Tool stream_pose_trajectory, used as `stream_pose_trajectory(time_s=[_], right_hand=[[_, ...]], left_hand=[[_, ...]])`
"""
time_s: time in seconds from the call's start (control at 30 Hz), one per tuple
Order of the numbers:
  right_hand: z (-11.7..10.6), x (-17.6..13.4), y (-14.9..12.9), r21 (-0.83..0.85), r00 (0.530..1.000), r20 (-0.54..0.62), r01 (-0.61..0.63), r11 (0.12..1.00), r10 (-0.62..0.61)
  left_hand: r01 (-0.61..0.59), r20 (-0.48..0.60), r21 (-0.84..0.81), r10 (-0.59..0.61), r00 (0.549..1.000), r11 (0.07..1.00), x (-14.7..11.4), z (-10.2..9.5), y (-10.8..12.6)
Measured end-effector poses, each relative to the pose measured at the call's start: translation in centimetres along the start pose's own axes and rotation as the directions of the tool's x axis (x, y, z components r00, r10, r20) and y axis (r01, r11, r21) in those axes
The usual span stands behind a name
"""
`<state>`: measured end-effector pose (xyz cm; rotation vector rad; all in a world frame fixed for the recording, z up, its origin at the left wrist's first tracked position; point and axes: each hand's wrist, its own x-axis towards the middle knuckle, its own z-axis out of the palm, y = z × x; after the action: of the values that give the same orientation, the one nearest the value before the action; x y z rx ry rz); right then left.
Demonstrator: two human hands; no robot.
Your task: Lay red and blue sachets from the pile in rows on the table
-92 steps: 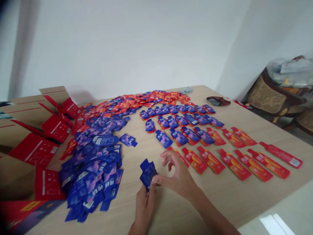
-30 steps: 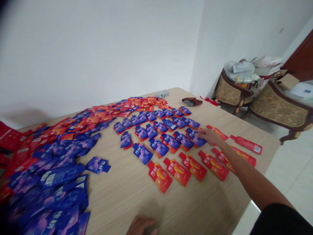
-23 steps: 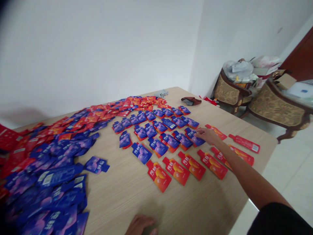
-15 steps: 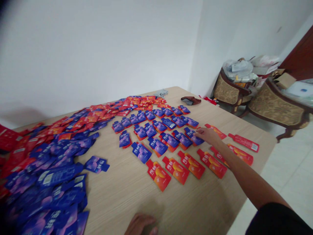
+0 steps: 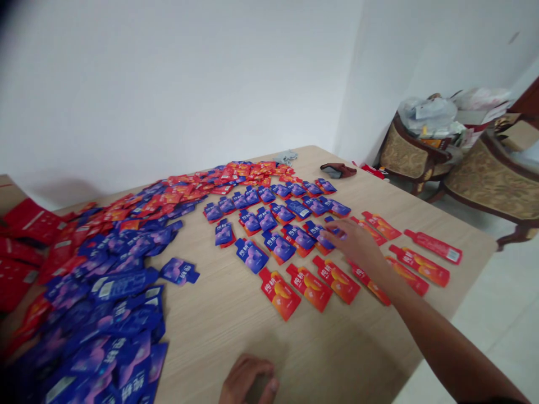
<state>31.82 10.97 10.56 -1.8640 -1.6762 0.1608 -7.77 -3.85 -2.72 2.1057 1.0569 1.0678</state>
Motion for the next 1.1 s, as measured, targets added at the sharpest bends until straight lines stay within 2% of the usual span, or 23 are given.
stream_pose_trajectory(time_s=[0.07,0.13,0.2,0.3,0.4,0.5,0.57,0.6,0.7,0.83,0.87,1.0,1.03,1.1], right_hand=[[1.2,-1.9,-4.2,0.121,0.99,0.123,0.056,0.991,-0.071],[2.9,-4.2,-8.4,0.25,0.958,0.244,0.09,0.964,-0.153],[5.0,-6.4,-12.4,0.374,0.9,0.347,0.127,0.919,-0.265],[8.8,-9.1,-17.4,0.531,0.788,0.454,0.137,0.836,-0.417],[12.7,-10.5,-20.7,0.57,0.688,0.507,0.183,0.801,-0.519],[16.5,-10.9,-22.9,0.564,0.588,0.556,0.252,0.786,-0.588],[18.7,-11.0,-24.3,0.574,0.544,0.57,0.274,0.772,-0.616],[19.7,-11.1,-24.9,0.58,0.538,0.567,0.278,0.766,-0.624],[22.1,-11.4,-27.1,0.592,0.548,0.541,0.291,0.751,-0.638],[24.7,-11.2,-29.9,0.608,0.573,0.491,0.314,0.729,-0.656],[25.4,-10.8,-30.4,0.607,0.606,0.466,0.312,0.731,-0.645],[28.3,-7.7,-31.4,0.495,0.815,0.263,0.346,0.797,-0.517],[29.0,-6.8,-31.4,0.436,0.843,0.224,0.363,0.824,-0.49],[30.0,-5.1,-31.3,0.311,0.865,0.219,0.378,0.872,-0.452]], left_hand=[[-0.018,0.056,-0.01,0.019,0.998,1.0,0.4,-0.7,0.6],[-0.026,0.097,-0.012,0.027,0.995,1.0,0.8,-1.4,1.5],[0.001,0.123,-0.002,-0.001,0.992,1.0,1.0,-1.9,2.7],[0.098,0.164,0.028,-0.101,0.981,0.995,1.1,-2.4,4.3],[0.146,0.22,0.04,-0.151,0.964,0.988,0.6,-2.1,4.9],[0.097,0.254,-0.005,-0.092,0.963,0.995,-0.2,-1.4,4.5],[0.072,0.291,0.025,-0.076,0.954,0.997,-0.6,-1.2,4.3],[0.067,0.313,0.059,-0.082,0.946,0.996,-0.7,-1.1,4.4],[0.056,0.354,0.131,-0.099,0.93,0.99,-0.7,-1.3,4.9],[0.005,0.424,0.123,-0.057,0.904,0.992,-0.4,-1.6,5.2],[-0.009,0.44,0.121,-0.046,0.897,0.993,-0.4,-1.5,5.1],[-0.025,0.477,0.096,-0.024,0.878,0.995,-0.9,-0.8,4.0],[-0.018,0.48,0.097,-0.031,0.877,0.995,-1.1,-0.6,3.7],[0.006,0.49,0.092,-0.051,0.87,0.996,-1.5,-0.2,3.0]])
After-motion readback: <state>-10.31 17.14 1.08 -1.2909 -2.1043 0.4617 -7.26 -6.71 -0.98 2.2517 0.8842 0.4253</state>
